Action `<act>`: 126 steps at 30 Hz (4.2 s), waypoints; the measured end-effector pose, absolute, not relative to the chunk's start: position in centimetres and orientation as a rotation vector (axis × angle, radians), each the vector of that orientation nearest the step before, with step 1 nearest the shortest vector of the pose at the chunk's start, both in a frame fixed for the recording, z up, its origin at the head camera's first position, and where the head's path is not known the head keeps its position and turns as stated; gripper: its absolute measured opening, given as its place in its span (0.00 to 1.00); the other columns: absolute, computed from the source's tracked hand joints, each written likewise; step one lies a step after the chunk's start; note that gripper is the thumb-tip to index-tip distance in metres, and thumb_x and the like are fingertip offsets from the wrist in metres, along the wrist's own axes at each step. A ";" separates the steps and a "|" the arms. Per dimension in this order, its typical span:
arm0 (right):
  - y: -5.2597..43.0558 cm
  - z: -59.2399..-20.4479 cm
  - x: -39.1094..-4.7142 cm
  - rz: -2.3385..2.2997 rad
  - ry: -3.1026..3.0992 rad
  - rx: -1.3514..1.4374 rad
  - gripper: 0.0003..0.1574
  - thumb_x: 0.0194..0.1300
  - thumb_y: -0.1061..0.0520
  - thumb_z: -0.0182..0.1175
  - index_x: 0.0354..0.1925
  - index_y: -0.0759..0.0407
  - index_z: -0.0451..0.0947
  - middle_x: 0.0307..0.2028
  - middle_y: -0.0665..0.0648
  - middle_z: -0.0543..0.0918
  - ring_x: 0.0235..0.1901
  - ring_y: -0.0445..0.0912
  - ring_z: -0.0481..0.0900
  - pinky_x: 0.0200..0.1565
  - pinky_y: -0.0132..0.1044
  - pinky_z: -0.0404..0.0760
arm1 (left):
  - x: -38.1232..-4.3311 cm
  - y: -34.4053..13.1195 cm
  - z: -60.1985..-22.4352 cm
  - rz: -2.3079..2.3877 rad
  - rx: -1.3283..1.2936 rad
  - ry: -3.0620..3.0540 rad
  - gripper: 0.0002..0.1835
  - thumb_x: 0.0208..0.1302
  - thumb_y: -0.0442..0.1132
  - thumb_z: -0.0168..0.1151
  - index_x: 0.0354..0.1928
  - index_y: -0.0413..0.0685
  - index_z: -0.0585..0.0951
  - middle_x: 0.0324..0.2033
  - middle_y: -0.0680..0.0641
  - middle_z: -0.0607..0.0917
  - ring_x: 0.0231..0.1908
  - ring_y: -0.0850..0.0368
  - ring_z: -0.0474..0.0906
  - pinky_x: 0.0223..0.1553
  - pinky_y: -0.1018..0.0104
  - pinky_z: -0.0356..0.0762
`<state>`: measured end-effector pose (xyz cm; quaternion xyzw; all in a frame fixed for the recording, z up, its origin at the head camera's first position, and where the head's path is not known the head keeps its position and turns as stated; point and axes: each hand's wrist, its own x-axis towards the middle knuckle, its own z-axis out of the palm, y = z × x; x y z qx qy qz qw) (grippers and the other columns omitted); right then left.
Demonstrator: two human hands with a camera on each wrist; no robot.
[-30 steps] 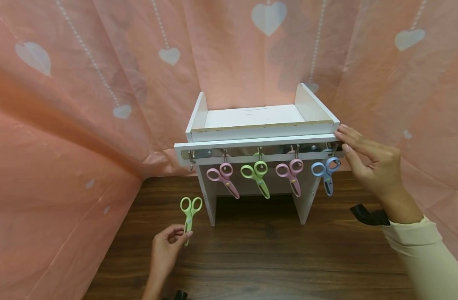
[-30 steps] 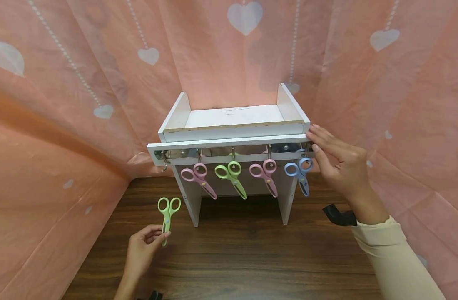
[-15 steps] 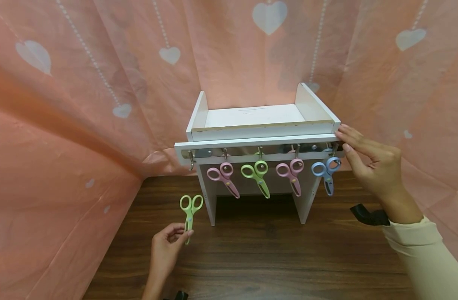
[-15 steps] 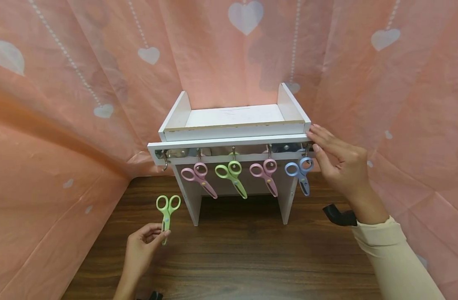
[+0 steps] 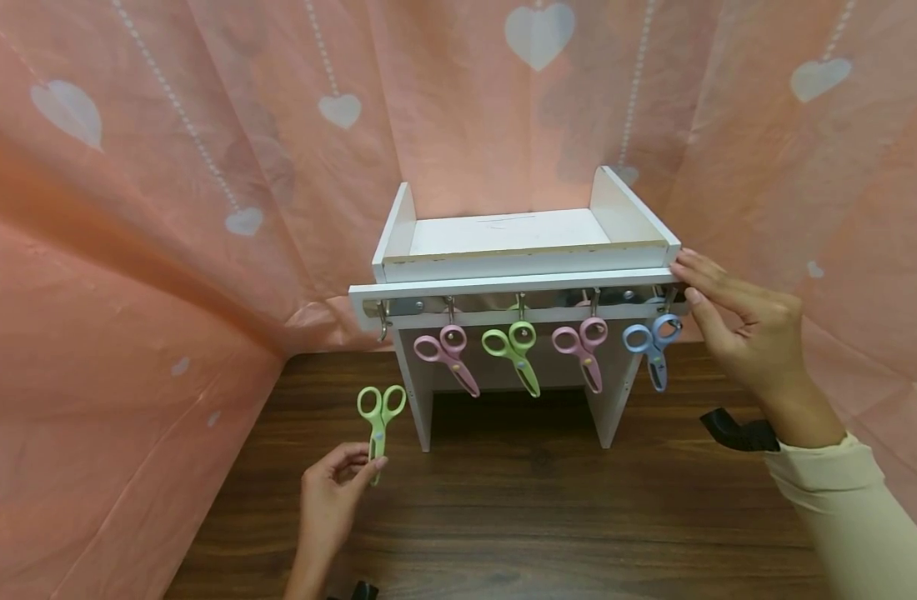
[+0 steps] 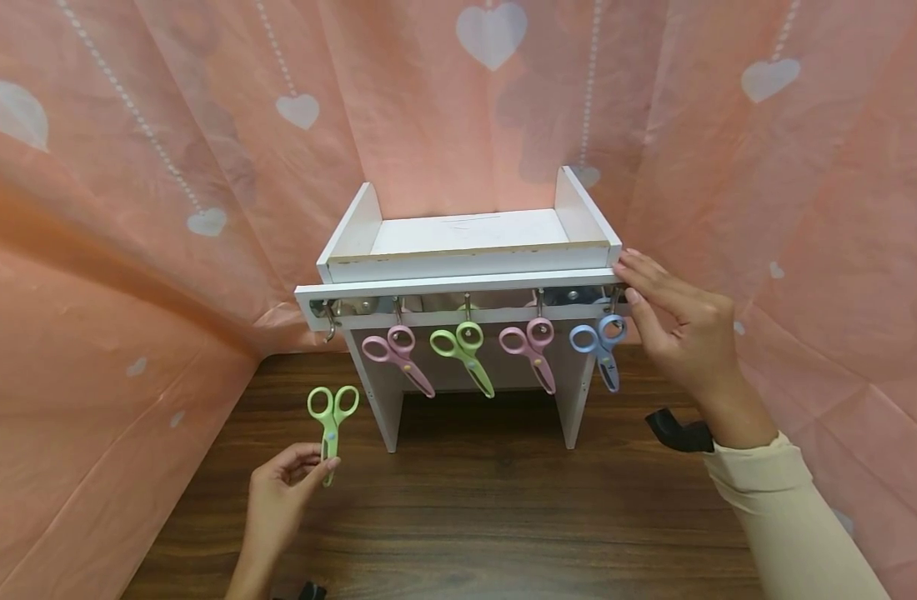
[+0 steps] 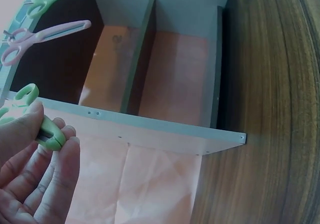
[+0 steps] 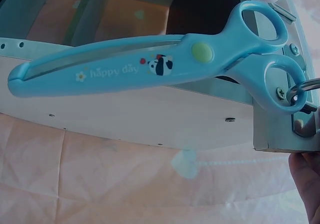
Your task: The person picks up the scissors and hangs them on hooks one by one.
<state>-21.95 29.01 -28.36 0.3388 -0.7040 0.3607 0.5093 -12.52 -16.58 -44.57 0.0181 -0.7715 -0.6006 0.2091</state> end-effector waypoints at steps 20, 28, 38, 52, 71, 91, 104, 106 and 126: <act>29.1 -28.4 -22.1 0.852 -1.697 0.805 0.12 0.65 0.63 0.65 0.46 0.68 0.88 0.47 0.68 0.86 0.55 0.49 0.84 0.61 0.30 0.78 | -11.9 -16.4 -42.8 -1.688 -0.009 -2.055 0.08 0.54 0.30 0.77 0.36 0.41 0.87 0.30 0.43 0.88 0.29 0.58 0.86 0.31 0.70 0.86; 29.1 -28.4 -22.0 0.859 -1.684 0.807 0.12 0.65 0.63 0.65 0.45 0.68 0.88 0.47 0.69 0.86 0.55 0.48 0.85 0.60 0.30 0.78 | -11.6 -16.2 -42.1 -1.699 -0.008 -2.027 0.07 0.55 0.30 0.76 0.36 0.40 0.87 0.29 0.43 0.88 0.28 0.56 0.86 0.30 0.70 0.86; 29.1 -28.5 -22.1 0.853 -1.691 0.811 0.13 0.66 0.62 0.65 0.45 0.68 0.88 0.47 0.68 0.86 0.55 0.49 0.84 0.60 0.30 0.78 | -12.0 -16.0 -41.8 -1.667 -0.005 -2.001 0.06 0.57 0.30 0.76 0.36 0.41 0.88 0.28 0.45 0.88 0.27 0.58 0.85 0.29 0.71 0.84; 29.1 -28.4 -22.0 0.845 -1.687 0.813 0.13 0.66 0.61 0.65 0.45 0.68 0.88 0.47 0.69 0.86 0.55 0.48 0.84 0.60 0.29 0.78 | -12.2 -15.7 -40.7 -1.684 -0.033 -1.956 0.06 0.57 0.30 0.76 0.35 0.40 0.88 0.28 0.45 0.88 0.27 0.57 0.85 0.29 0.72 0.84; 28.0 -27.6 -20.8 0.848 -1.680 0.801 0.13 0.66 0.63 0.64 0.44 0.71 0.88 0.45 0.72 0.86 0.55 0.45 0.84 0.60 0.28 0.77 | -12.9 -15.8 -40.0 -1.659 -0.077 -1.896 0.05 0.59 0.30 0.74 0.36 0.40 0.88 0.29 0.43 0.88 0.26 0.57 0.85 0.28 0.71 0.84; 28.3 -27.7 -21.1 0.853 -1.679 0.818 0.12 0.65 0.65 0.64 0.44 0.71 0.88 0.46 0.71 0.86 0.55 0.48 0.84 0.61 0.31 0.78 | -13.3 -15.8 -39.2 -1.715 -0.120 -1.848 0.06 0.60 0.28 0.73 0.39 0.36 0.87 0.29 0.42 0.87 0.25 0.57 0.84 0.28 0.70 0.83; 29.3 -28.6 -22.1 0.843 -1.698 0.813 0.12 0.65 0.63 0.65 0.45 0.67 0.88 0.47 0.68 0.87 0.55 0.49 0.84 0.61 0.30 0.78 | -13.8 -15.7 -39.1 -1.666 -0.128 -1.880 0.05 0.60 0.30 0.73 0.38 0.40 0.88 0.28 0.46 0.88 0.25 0.58 0.84 0.27 0.69 0.84; 29.3 -28.7 -22.2 0.842 -1.700 0.812 0.13 0.65 0.63 0.64 0.46 0.67 0.88 0.47 0.68 0.87 0.55 0.49 0.84 0.61 0.30 0.78 | -13.9 -15.7 -39.2 -1.675 -0.121 -1.883 0.05 0.60 0.31 0.73 0.39 0.40 0.88 0.28 0.45 0.88 0.25 0.58 0.84 0.27 0.70 0.83; 28.0 -27.6 -20.8 0.852 -1.681 0.817 0.13 0.66 0.64 0.64 0.45 0.71 0.87 0.46 0.72 0.86 0.55 0.47 0.84 0.61 0.30 0.77 | -15.0 -15.5 -39.7 -1.752 -0.115 -1.878 0.07 0.61 0.32 0.74 0.39 0.37 0.87 0.28 0.45 0.88 0.26 0.58 0.85 0.28 0.71 0.83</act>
